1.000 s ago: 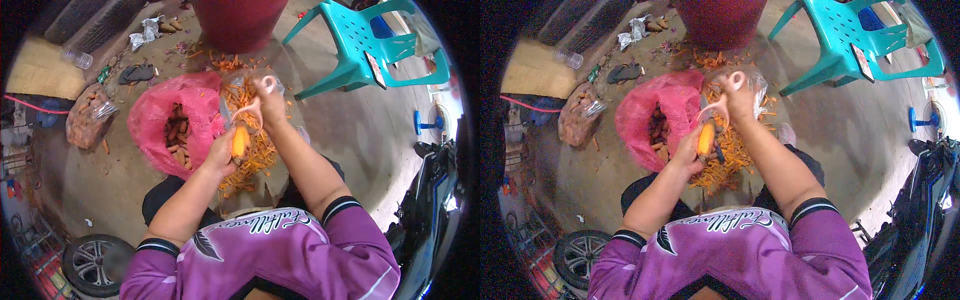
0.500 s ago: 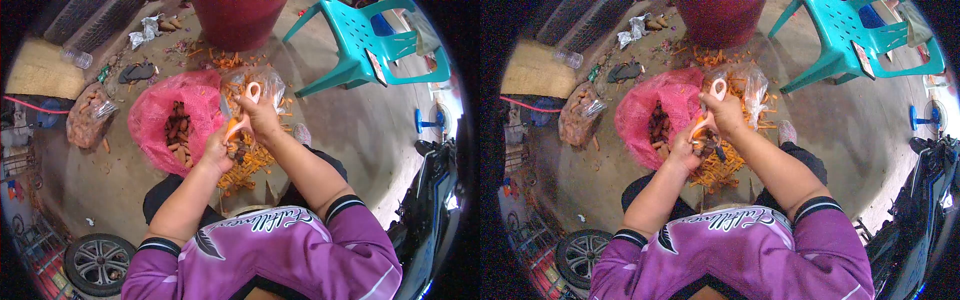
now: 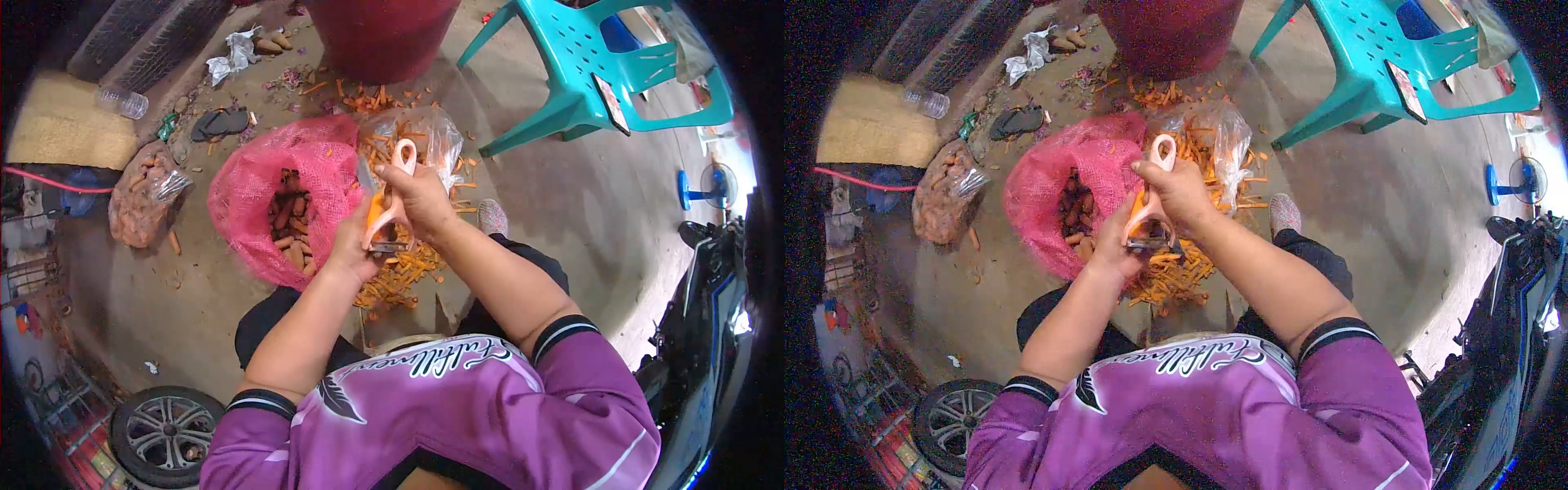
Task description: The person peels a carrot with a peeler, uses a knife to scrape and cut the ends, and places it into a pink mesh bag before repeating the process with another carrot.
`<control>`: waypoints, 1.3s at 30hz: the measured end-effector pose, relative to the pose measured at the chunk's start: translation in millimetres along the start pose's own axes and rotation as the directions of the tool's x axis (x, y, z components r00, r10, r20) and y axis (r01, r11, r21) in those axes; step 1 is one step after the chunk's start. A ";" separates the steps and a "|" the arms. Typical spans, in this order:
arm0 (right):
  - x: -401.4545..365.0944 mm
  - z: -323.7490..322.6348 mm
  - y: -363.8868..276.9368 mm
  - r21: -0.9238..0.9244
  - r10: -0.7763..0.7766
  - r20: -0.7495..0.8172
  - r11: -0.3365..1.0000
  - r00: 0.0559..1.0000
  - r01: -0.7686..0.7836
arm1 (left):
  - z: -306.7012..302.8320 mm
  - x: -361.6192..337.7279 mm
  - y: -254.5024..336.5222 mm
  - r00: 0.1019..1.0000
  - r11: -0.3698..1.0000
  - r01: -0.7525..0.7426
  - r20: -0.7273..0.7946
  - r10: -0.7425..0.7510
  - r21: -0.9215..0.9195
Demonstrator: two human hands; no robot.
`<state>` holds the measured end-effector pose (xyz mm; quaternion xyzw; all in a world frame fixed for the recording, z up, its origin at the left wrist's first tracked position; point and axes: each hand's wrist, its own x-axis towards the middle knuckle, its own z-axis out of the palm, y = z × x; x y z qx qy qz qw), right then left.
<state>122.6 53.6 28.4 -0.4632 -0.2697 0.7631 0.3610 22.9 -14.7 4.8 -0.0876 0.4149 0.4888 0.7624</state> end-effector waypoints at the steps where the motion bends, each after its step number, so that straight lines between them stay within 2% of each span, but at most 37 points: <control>1: 2.2 -1.4 1.2 0.041 0.012 0.026 0.999 1.000 -0.013 | -4.0 2.0 -0.7 0.999 0.998 -0.012 0.033 0.010 0.058; 3: 9.4 -7.5 -6.4 -0.091 -0.085 -0.142 0.993 0.986 0.073 | -15.0 8.2 -4.3 0.995 0.984 -0.036 0.101 0.018 0.173; 4: 16.1 -12.1 -12.6 -0.160 -0.141 -0.221 0.981 0.965 0.107 | -16.3 7.1 -5.8 0.986 0.985 -0.002 0.163 -0.027 0.173; 6: 53.6 -42.8 -8.6 -0.018 -0.284 -0.309 0.956 0.907 0.293 | -19.3 3.0 -9.3 0.953 0.981 0.066 0.281 -0.116 0.183; 7: 60.6 -47.9 -9.4 0.048 -0.346 -0.361 0.921 0.866 0.388 | -13.9 1.9 -11.0 0.976 0.969 0.014 0.208 -0.067 0.246; 10: 50.5 -42.4 -10.2 -0.011 -0.311 -0.322 0.946 0.894 0.325 | -5.3 0.3 2.0 0.995 0.996 0.030 0.097 -0.037 0.081; 11: 37.8 -33.3 -10.5 0.086 -0.147 -0.262 0.981 0.954 0.175 | -22.7 9.9 3.9 0.977 0.999 0.040 0.211 -0.042 0.015; 14: 1.0 -5.2 -14.0 0.029 -0.050 -0.017 0.998 0.999 0.051 | -8.1 5.4 3.5 0.998 0.999 -0.039 0.045 0.038 0.028; 16: -12.7 3.8 -14.4 -0.067 0.018 0.074 0.998 0.997 -0.013 | 5.7 3.5 -0.3 0.997 0.998 -0.064 -0.039 0.065 0.023; 17: -9.9 3.6 -8.0 -0.022 -0.044 0.106 0.999 0.993 0.047 | 8.9 3.0 -1.6 0.994 0.997 -0.076 -0.081 0.077 0.020; 20: 9.6 -8.7 -5.2 -0.067 -0.086 -0.059 0.994 0.995 0.082 | -14.2 10.4 -5.5 0.997 0.994 -0.010 0.077 0.002 0.111; 21: 18.7 -17.6 -11.1 -0.040 -0.074 -0.129 0.997 0.989 0.070 | -19.1 9.0 -4.7 0.983 0.992 0.049 0.169 -0.068 0.114; 22: 42.9 -37.5 -2.7 -0.131 -0.211 -0.213 0.974 0.954 0.186 | -23.8 7.1 -3.6 0.956 0.986 0.108 0.259 -0.138 0.125; 23: 48.4 -44.8 -10.5 -0.048 -0.262 -0.257 0.965 0.930 0.258 | -26.1 5.8 -3.7 0.915 0.976 0.166 0.345 -0.207 0.144; 24: 49.8 -47.6 -16.5 0.034 -0.307 -0.307 0.942 0.901 0.333 | -17.9 0.8 -3.7 0.948 0.981 0.124 0.273 -0.162 0.152; 26: 41.8 -40.3 -24.2 0.098 -0.270 -0.343 0.942 0.900 0.320 | 6.5 -13.1 -2.9 0.990 0.983 0.039 0.127 -0.062 0.177; 27: 37.7 -36.0 -25.8 0.128 -0.252 -0.358 0.941 0.899 0.314 | 0.0 -7.4 -1.4 0.987 0.981 -0.001 0.156 -0.030 0.195; 29: 28.1 -27.5 -19.7 0.030 -0.149 -0.224 0.987 0.963 0.159 | -19.7 8.6 2.5 0.976 0.971 -0.083 0.215 0.034 0.224; 30: 21.0 -22.2 -15.4 -0.027 -0.087 -0.161 0.996 0.983 0.084 | -19.3 9.0 2.0 0.982 0.980 -0.079 0.182 0.046 0.181; 33: -7.6 -1.0 -12.3 -0.061 -0.009 0.074 0.998 0.997 0.014 | -10.0 6.7 -1.5 0.993 0.993 -0.075 0.096 0.066 0.095; 35: -0.2 -5.7 -4.8 -0.080 -0.026 0.065 0.996 0.998 0.031 | 1.1 -1.3 -1.2 0.996 0.993 -0.071 0.056 0.066 0.095; 39: 3.4 -6.4 -4.4 -0.117 -0.061 0.041 0.991 0.997 0.066 | 12.5 -10.1 1.4 0.996 0.994 -0.066 0.072 0.060 0.088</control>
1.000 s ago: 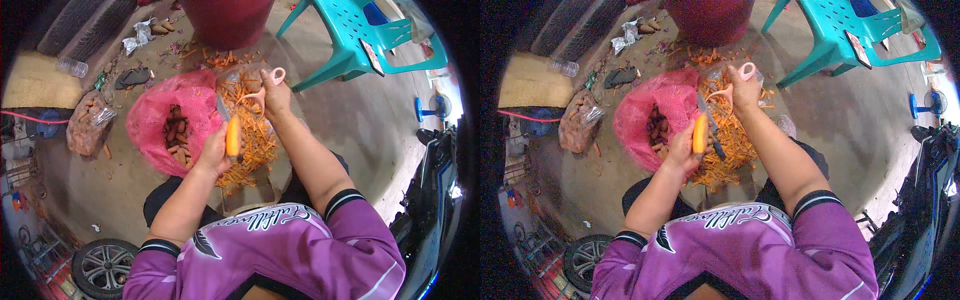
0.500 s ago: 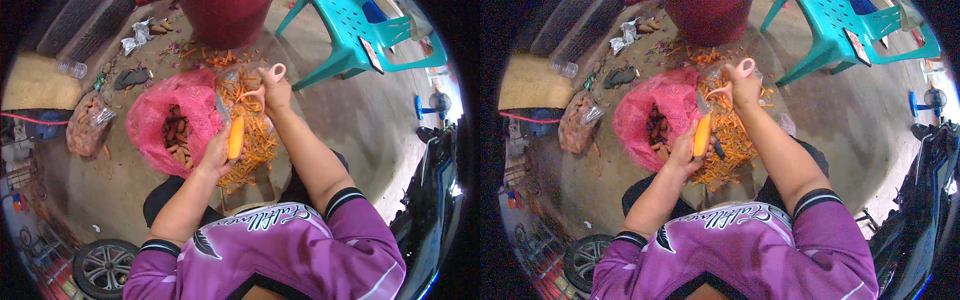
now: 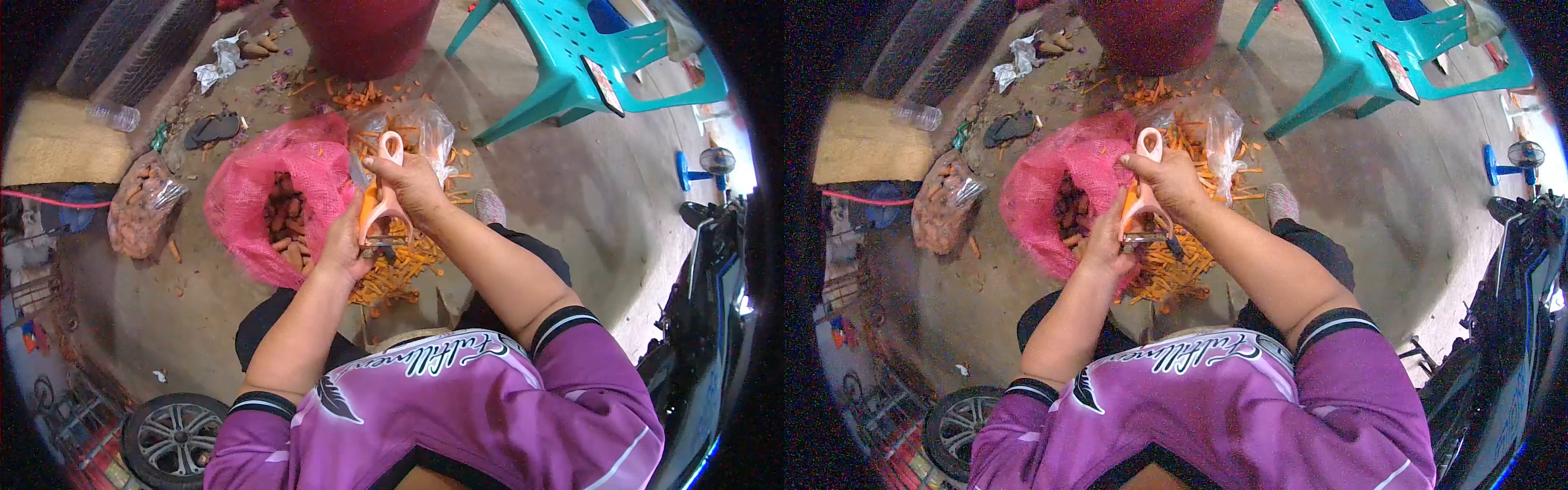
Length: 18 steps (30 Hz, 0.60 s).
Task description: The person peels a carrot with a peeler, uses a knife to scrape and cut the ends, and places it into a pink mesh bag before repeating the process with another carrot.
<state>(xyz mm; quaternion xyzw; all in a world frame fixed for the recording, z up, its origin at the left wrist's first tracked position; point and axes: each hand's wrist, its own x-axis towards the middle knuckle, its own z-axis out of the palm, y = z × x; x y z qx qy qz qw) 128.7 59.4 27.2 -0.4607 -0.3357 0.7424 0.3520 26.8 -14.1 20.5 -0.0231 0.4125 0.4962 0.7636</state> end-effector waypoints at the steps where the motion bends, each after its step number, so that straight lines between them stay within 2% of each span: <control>1: 0.7 0.2 0.0 -0.008 -0.015 -0.006 1.000 1.000 0.015 | 4.9 -4.1 2.3 1.000 1.000 0.001 -0.003 -0.001 0.018; 3: 6.6 -7.7 -9.7 -0.022 -0.025 -0.132 1.000 0.991 0.022 | -0.8 -1.5 -1.4 0.998 0.997 0.037 0.046 -0.040 0.074; 4: 22.1 -17.1 -8.2 -0.134 -0.207 -0.292 0.976 0.934 0.174 | -15.3 4.8 -7.3 0.992 0.991 0.068 0.096 -0.079 0.112; 6: 38.4 -37.2 -12.3 0.094 -0.263 -0.377 0.943 0.888 0.319 | -25.1 8.5 -14.9 0.967 0.985 0.129 0.206 -0.151 0.118; 7: 42.2 -40.9 -12.3 0.179 -0.295 -0.419 0.900 0.859 0.397 | -22.2 7.1 -14.4 0.978 0.988 0.115 0.162 -0.131 0.101; 10: 32.5 -33.2 -6.1 0.187 -0.146 -0.313 0.959 0.938 0.212 | -15.9 8.2 -8.1 0.994 0.996 0.082 0.067 -0.084 0.035; 13: -1.7 -2.1 -5.6 0.158 -0.060 -0.121 0.984 0.991 0.078 | -22.7 13.2 -6.2 0.998 0.997 0.067 0.004 -0.067 -0.046; 15: -11.2 2.6 2.1 -0.045 0.037 -0.023 0.998 0.999 -0.038 | -19.2 14.6 -8.6 0.996 0.997 0.033 -0.084 -0.039 -0.075; 16: -15.9 6.1 2.6 -0.029 -0.027 -0.012 0.999 1.000 0.027 | -14.3 12.5 -7.6 0.997 0.998 0.034 -0.065 -0.037 -0.051; 18: -15.2 6.8 -3.5 0.080 -0.005 -0.040 0.997 0.999 0.008 | -17.1 10.7 -8.2 0.999 0.998 0.053 0.011 -0.053 -0.039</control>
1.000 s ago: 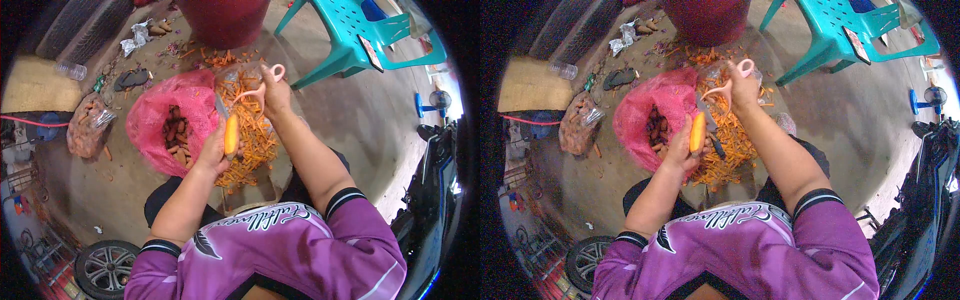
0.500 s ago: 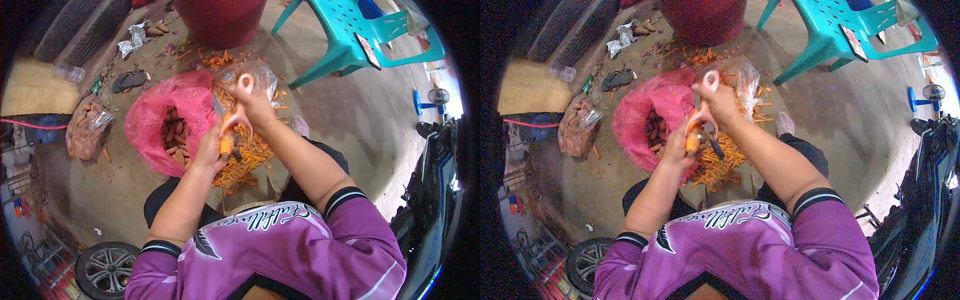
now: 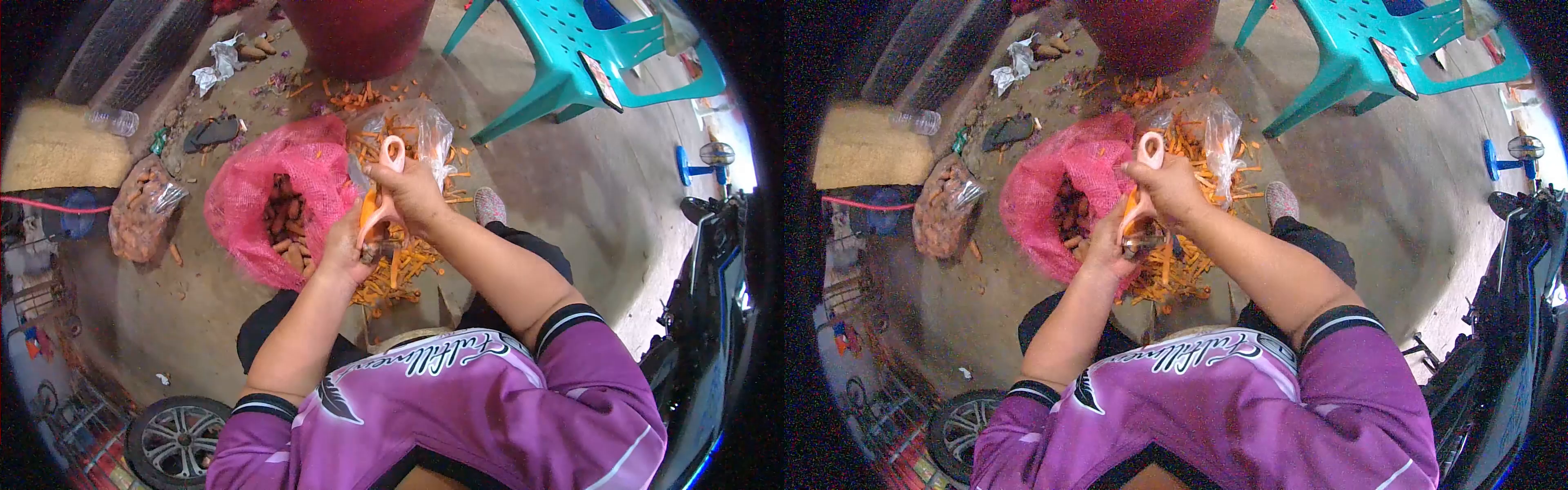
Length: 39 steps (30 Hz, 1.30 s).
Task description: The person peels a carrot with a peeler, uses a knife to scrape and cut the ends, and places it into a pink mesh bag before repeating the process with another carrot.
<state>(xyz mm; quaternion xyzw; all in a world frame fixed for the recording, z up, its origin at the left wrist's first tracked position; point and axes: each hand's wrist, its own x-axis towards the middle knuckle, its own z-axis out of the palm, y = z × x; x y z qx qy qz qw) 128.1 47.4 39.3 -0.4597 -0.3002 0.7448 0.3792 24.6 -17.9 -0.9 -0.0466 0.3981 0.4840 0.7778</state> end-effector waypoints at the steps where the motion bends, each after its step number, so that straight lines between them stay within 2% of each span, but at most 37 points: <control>1: 2.8 -1.3 -2.7 0.054 0.011 -0.014 0.999 1.000 -0.010 | -1.7 -0.4 -0.1 0.999 1.000 0.009 0.038 -0.009 0.006; 2: 13.0 -9.2 1.2 -0.039 0.010 -0.046 0.999 0.999 -0.011 | -7.3 1.5 0.1 0.996 1.000 0.010 0.089 -0.012 0.021; 4: 31.5 -19.9 -0.3 -0.052 -0.138 -0.178 0.990 0.974 0.130 | -16.8 4.9 1.4 0.982 0.999 0.009 0.190 -0.019 0.053; 5: 40.0 -25.7 -2.1 -0.065 -0.210 -0.241 0.978 0.948 0.200 | -14.5 3.7 -1.6 0.988 0.998 0.028 0.148 -0.037 0.061; 8: 59.9 -51.0 -7.2 0.075 -0.259 -0.346 0.950 0.902 0.302 | 9.2 -10.7 -2.1 0.998 0.993 0.053 0.017 -0.055 0.101; 10: 48.0 -43.3 -9.3 0.071 -0.141 -0.285 0.983 0.948 0.167 | 15.7 -12.7 3.0 0.997 0.989 0.027 -0.069 -0.017 0.144; 11: 39.7 -35.1 -10.6 0.064 -0.081 -0.252 0.993 0.964 0.100 | 9.6 -8.2 4.9 1.000 0.995 0.018 -0.003 -0.018 0.101; 12: 29.9 -21.4 -8.4 0.104 -0.099 -0.216 0.987 0.971 0.124 | -2.1 -1.3 6.1 0.998 0.998 0.012 0.064 -0.015 0.058; 13: 9.1 -8.4 -19.9 0.083 0.001 -0.122 0.997 0.993 0.009 | -2.5 0.0 8.9 0.992 1.000 0.008 0.129 -0.010 0.013; 14: 4.1 -5.8 -10.0 0.010 0.036 -0.051 0.999 0.998 -0.035 | 2.6 1.8 4.3 0.998 0.999 -0.026 -0.054 0.029 0.048; 15: 3.0 -4.9 -3.2 -0.065 0.075 0.016 0.995 0.997 -0.074 | 5.9 1.0 3.2 0.997 0.999 -0.015 -0.069 0.018 0.039; 17: 5.0 -6.6 -1.2 -0.063 0.029 0.017 0.998 0.999 -0.028 | 7.2 -1.6 0.9 0.995 1.000 0.010 -0.098 -0.008 0.020; 18: 6.0 -8.6 -2.4 -0.063 0.008 0.016 0.998 1.000 -0.007 | 2.9 -1.2 -0.4 0.998 0.998 0.044 -0.036 -0.042 0.045; 19: 10.8 -12.1 -6.2 -0.097 -0.055 -0.069 0.994 0.996 0.049 | -5.6 0.2 -0.5 0.997 0.995 0.076 0.025 -0.078 0.071; 20: 25.9 -23.8 -3.9 -0.052 -0.113 -0.127 0.993 0.985 0.107 | -10.9 1.0 -1.5 0.990 0.989 0.106 0.086 -0.115 0.099; 23: 56.3 -47.5 -5.3 0.089 -0.241 -0.293 0.957 0.925 0.278 | 9.0 -13.7 -4.5 0.994 0.985 0.103 0.022 -0.107 0.141; 24: 58.2 -48.3 -7.6 0.134 -0.271 -0.348 0.933 0.897 0.334 | 3.7 -9.3 -3.8 0.983 0.993 0.094 0.154 -0.105 0.078; 27: 48.6 -41.9 -4.6 0.041 -0.096 -0.265 0.993 0.959 0.111 | -2.5 -0.1 1.7 0.999 0.999 -0.006 0.046 0.004 0.050; 28: 33.5 -21.8 -8.6 0.100 -0.241 -0.254 0.957 0.937 0.273 | 1.7 0.3 2.5 0.999 0.998 -0.039 -0.023 0.040 0.041; 31: 3.1 -5.9 -10.1 -0.101 0.012 0.009 0.995 1.000 -0.011 | 14.5 -8.6 5.1 0.992 0.997 -0.032 -0.117 0.040 0.072; 34: 1.5 -5.4 1.0 -0.128 0.049 0.095 0.991 0.994 -0.037 | 16.1 -9.8 4.2 0.995 1.000 -0.006 -0.097 0.004 -0.025; 37: 19.1 -17.4 -2.3 -0.059 -0.036 -0.066 0.998 0.997 0.032 | -8.5 -1.4 2.2 0.998 0.989 0.065 -0.005 -0.065 0.133; 38: 25.6 -22.5 -9.6 -0.059 -0.073 -0.138 0.996 0.988 0.066 | -8.9 -2.8 -1.1 0.997 0.990 0.073 0.028 -0.077 0.122; 39: 34.0 -28.1 -14.3 -0.055 -0.188 -0.226 0.982 0.956 0.180 | -1.9 -7.4 -5.2 0.994 0.990 0.083 0.062 -0.091 0.112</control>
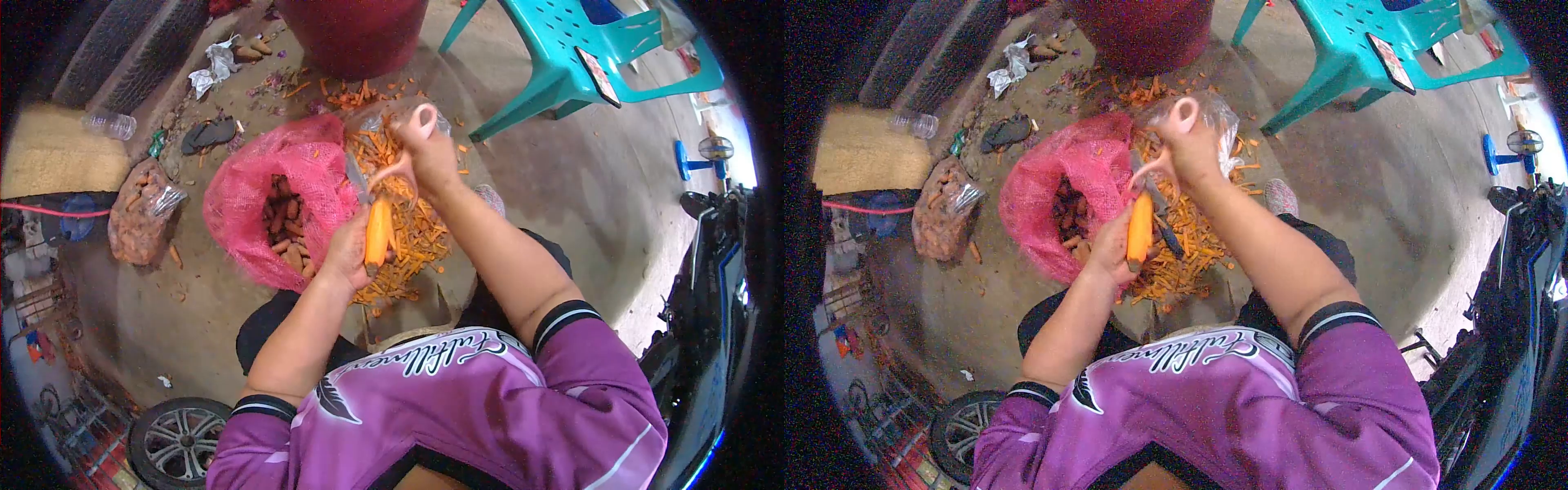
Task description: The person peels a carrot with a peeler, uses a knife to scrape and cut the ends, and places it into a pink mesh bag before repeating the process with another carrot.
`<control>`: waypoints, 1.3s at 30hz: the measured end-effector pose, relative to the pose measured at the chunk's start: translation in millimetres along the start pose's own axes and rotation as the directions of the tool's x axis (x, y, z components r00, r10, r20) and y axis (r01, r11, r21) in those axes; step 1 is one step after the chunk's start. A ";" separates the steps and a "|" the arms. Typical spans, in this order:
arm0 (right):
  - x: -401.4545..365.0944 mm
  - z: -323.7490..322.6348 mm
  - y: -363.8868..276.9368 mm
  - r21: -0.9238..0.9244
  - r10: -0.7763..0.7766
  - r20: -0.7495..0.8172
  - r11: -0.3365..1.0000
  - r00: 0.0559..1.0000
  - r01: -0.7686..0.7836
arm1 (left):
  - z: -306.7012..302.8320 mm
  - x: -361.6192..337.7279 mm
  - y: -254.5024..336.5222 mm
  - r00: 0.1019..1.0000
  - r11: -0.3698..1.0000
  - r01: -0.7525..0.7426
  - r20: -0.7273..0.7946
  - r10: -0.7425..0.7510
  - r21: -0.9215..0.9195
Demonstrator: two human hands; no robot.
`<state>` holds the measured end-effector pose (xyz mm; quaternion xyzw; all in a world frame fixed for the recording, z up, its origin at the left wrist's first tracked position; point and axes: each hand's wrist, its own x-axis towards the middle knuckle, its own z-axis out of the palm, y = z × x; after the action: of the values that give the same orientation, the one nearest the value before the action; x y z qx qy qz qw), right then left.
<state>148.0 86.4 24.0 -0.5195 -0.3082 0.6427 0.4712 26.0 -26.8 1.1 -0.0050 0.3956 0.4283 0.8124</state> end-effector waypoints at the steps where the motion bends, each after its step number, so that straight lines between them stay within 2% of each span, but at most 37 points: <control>1: 14.7 -8.6 4.7 0.095 -0.030 -0.027 0.995 0.999 0.033 | 3.7 -1.9 -1.7 0.999 1.000 0.010 0.035 -0.010 -0.008; 2: 24.9 -16.5 11.1 0.190 -0.058 -0.056 0.979 0.997 0.068 | 1.9 -0.2 -1.9 0.999 1.000 0.016 0.027 -0.016 0.001; 5: 20.5 -13.5 6.1 0.247 -0.005 -0.091 0.969 0.996 0.027 | -1.1 3.7 1.6 1.000 1.000 0.020 0.000 -0.020 0.019; 7: 7.6 -2.8 7.9 0.177 0.059 0.014 0.982 0.998 -0.061 | 5.6 -0.9 8.7 1.000 1.000 0.011 -0.021 -0.011 0.021; 9: 6.7 -2.3 15.3 0.080 0.106 0.093 0.990 0.990 -0.114 | -4.2 2.5 6.8 0.995 0.997 0.070 0.068 -0.071 0.027; 12: 33.8 -23.3 28.8 0.147 0.000 -0.090 0.989 0.996 0.014 | -5.3 -3.6 10.3 0.979 0.993 0.115 0.168 -0.113 -0.001; 13: 48.8 -36.5 44.6 0.107 -0.033 -0.187 0.993 0.982 0.054 | -5.0 -6.6 12.7 0.973 0.992 0.124 0.196 -0.118 -0.016; 16: 69.1 -62.2 86.7 0.028 0.126 -0.332 0.992 0.935 -0.124 | -14.7 -14.4 21.4 0.999 1.000 0.007 0.047 -0.006 -0.026; 17: 86.7 -76.6 116.9 -0.133 0.068 -0.313 0.984 0.947 -0.115 | -20.8 -17.1 26.2 1.000 0.998 -0.016 0.027 0.017 -0.054; 20: 80.9 -64.4 114.5 0.204 0.421 -0.256 0.904 0.870 -0.377 | -28.8 -35.2 39.0 0.984 0.990 -0.134 -0.109 0.138 0.044; 21: 88.7 -62.2 127.7 0.320 0.432 -0.253 0.882 0.866 -0.347 | -33.9 -40.0 42.2 0.985 0.989 -0.143 -0.095 0.146 0.045; 24: 86.6 -61.9 190.0 -0.135 0.328 -0.231 0.922 0.916 -0.364 | -48.1 -51.8 48.0 0.976 0.984 -0.130 -0.158 0.149 0.124; 25: 85.2 -59.8 200.6 -0.519 0.512 -0.132 0.694 0.849 -0.499 | -51.1 -56.1 49.4 0.971 0.976 -0.143 -0.169 0.170 0.162; 26: 82.7 -57.9 211.5 -0.821 0.685 -0.117 0.340 0.719 -0.458 | -52.5 -60.6 50.0 0.965 0.967 -0.156 -0.180 0.192 0.200; 27: 76.4 -50.6 235.7 -0.974 0.669 -0.043 0.138 0.742 -0.182 | -54.3 -63.4 50.6 0.958 0.957 -0.169 -0.189 0.216 0.237; 28: 65.9 -40.9 262.0 -0.989 0.669 0.039 -0.079 0.742 0.124 | -55.6 -65.5 51.7 0.954 0.950 -0.167 -0.201 0.223 0.263; 30: 35.7 -29.6 291.5 -0.989 0.395 -0.106 0.051 0.912 -0.137 | -60.5 -68.0 53.4 0.946 0.936 -0.161 -0.223 0.237 0.312; 31: 34.0 -27.7 294.6 -0.988 0.386 -0.118 0.044 0.915 -0.146 | -66.4 -69.0 53.9 0.956 0.952 -0.156 -0.202 0.213 0.264; 33: 36.9 -25.3 295.5 -0.985 0.362 -0.143 0.038 0.921 -0.168 | -67.2 -70.3 56.9 0.944 0.935 -0.180 -0.212 0.251 0.307; 36: 33.3 -22.4 250.4 -0.999 0.416 -0.043 0.011 0.908 -0.053 | -61.1 -70.5 57.9 0.924 0.886 -0.229 -0.198 0.328 0.402; 37: 37.0 -31.5 258.4 -0.995 0.358 0.030 0.102 0.933 -0.007 | -59.2 -71.4 59.3 0.925 0.865 -0.226 -0.180 0.335 0.448; 39: 42.6 -42.7 262.4 -0.984 0.284 0.057 0.178 0.957 0.006 | -53.7 -72.6 60.3 0.928 0.818 -0.231 -0.134 0.349 0.526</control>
<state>113.3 25.9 -236.0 -0.6481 -0.6480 0.3946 -0.0663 -73.7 -57.5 31.2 0.2185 0.5783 0.4266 0.6601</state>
